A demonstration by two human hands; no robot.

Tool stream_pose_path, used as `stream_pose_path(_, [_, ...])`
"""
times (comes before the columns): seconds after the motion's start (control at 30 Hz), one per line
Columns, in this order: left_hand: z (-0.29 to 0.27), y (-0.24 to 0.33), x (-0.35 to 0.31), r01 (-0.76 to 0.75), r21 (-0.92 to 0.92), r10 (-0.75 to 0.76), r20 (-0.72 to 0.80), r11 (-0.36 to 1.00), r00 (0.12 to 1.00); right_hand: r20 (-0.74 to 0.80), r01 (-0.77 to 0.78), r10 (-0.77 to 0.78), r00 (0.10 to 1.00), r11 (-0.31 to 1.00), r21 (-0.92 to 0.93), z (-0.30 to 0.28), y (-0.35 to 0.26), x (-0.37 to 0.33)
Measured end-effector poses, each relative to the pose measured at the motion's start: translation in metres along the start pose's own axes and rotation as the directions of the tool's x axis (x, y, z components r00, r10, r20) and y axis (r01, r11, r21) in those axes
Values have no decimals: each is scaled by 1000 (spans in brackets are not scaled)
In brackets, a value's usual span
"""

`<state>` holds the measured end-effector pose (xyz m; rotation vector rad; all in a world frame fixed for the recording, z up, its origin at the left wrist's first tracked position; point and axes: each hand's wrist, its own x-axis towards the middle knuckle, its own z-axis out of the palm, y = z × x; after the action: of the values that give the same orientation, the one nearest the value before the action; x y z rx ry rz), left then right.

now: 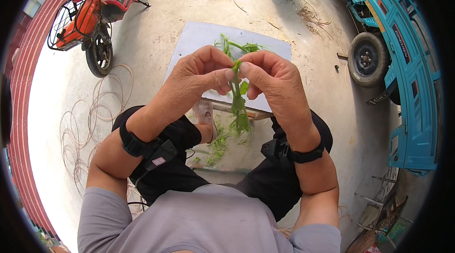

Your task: The recorder picks leaves from vegetable stems while seated outdoors.

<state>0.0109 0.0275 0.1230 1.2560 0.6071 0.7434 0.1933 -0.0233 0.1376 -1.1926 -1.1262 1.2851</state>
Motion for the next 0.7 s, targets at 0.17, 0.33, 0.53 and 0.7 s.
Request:
stream_pose_path(0.17, [1,0,-1,-9,7,9,4,1000,1000,13,10,-9,1000,1000,-7,-1,-1,0])
stream_pose_path(0.33, [1,-1,0,-20,-5,20,25,1000,999,8,6,-6,1000,1000,-1,0,0,0])
stream_pose_path(0.53, [-2,0,0,-46,18,46,-9,999,999,-12,-21,21,1000,1000,10,3,-1,-1])
stream_pose_path(0.7, [-2,0,-2,-35,30,35,16,999,999,24,16,-16,1000,1000,1,2,1,0])
